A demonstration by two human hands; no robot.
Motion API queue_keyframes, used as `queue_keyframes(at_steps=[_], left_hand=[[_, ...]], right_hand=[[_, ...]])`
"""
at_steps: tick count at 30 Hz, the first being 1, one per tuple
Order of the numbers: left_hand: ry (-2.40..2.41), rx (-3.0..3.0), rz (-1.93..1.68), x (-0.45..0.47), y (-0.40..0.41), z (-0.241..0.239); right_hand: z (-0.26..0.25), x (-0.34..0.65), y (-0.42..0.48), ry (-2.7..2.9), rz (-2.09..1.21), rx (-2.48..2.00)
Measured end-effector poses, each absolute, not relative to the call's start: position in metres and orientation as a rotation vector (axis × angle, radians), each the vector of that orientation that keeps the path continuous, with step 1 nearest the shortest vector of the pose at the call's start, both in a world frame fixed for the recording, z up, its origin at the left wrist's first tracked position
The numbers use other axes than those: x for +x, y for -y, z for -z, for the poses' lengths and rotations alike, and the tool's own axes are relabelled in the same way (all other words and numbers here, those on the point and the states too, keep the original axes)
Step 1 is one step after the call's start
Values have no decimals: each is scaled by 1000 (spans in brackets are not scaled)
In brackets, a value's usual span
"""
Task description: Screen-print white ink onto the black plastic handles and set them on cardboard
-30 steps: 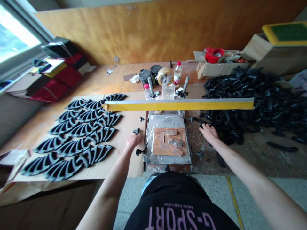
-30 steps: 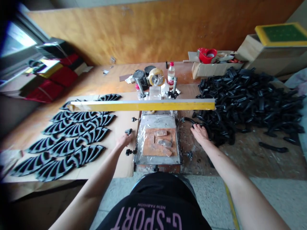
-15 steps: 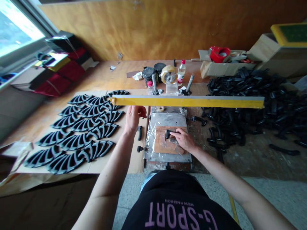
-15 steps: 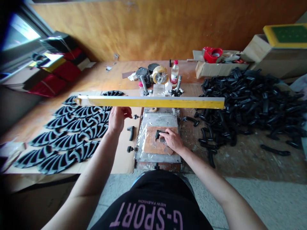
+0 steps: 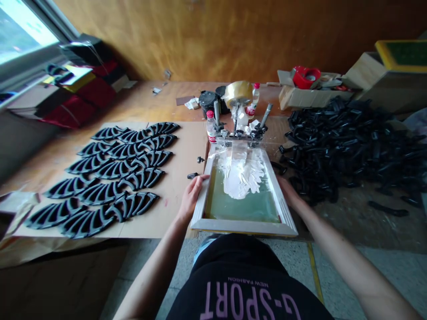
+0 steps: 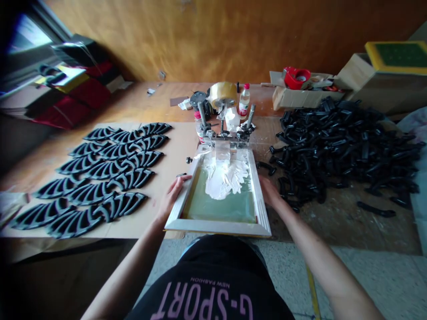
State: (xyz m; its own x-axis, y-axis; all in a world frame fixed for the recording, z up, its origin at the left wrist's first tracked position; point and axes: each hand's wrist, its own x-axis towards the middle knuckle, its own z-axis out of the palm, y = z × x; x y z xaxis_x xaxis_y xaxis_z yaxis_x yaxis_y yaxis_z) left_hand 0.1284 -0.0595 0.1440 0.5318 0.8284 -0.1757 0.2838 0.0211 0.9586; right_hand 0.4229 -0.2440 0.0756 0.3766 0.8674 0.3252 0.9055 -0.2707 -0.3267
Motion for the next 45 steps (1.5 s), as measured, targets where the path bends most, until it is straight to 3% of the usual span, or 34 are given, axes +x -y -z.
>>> queue_keyframes(at_steps=[5, 9, 14, 19, 22, 26, 30, 34, 39, 42, 45], left_hand=[[-1023, 1562, -383, 122, 55, -85], [-1078, 1646, -375, 124, 50, -53], [-1113, 1608, -417, 125, 51, -47], [-1104, 1571, -429, 123, 50, -42], [-1097, 1558, -427, 123, 50, -38], [-1074, 1535, -422, 123, 51, -36], [-1081, 1531, -415, 123, 51, -37], [-1048, 1494, -377, 122, 50, -61], [-1028, 1444, -476, 126, 48, -134], [-879, 1329, -667, 144, 40, -174], [-664, 1226, -886, 172, 25, -200]], right_hand=[[-115, 434, 191, 1375, 185, -2145], [-131, 397, 134, 1625, 117, -2174], [-113, 364, 144, 1944, -131, -2202], [-114, 364, 190, 2406, -221, -1758], [-119, 368, 189, 2322, -253, -1762], [-105, 359, 190, 2207, -23, -1807], [-99, 350, 198, 2245, -104, -1751], [-125, 362, 164, 1901, -92, -1949], [-157, 428, 132, 1461, -10, -2117], [-147, 468, 156, 1169, 91, -2224], [-115, 466, 184, 1225, 8, -2284]])
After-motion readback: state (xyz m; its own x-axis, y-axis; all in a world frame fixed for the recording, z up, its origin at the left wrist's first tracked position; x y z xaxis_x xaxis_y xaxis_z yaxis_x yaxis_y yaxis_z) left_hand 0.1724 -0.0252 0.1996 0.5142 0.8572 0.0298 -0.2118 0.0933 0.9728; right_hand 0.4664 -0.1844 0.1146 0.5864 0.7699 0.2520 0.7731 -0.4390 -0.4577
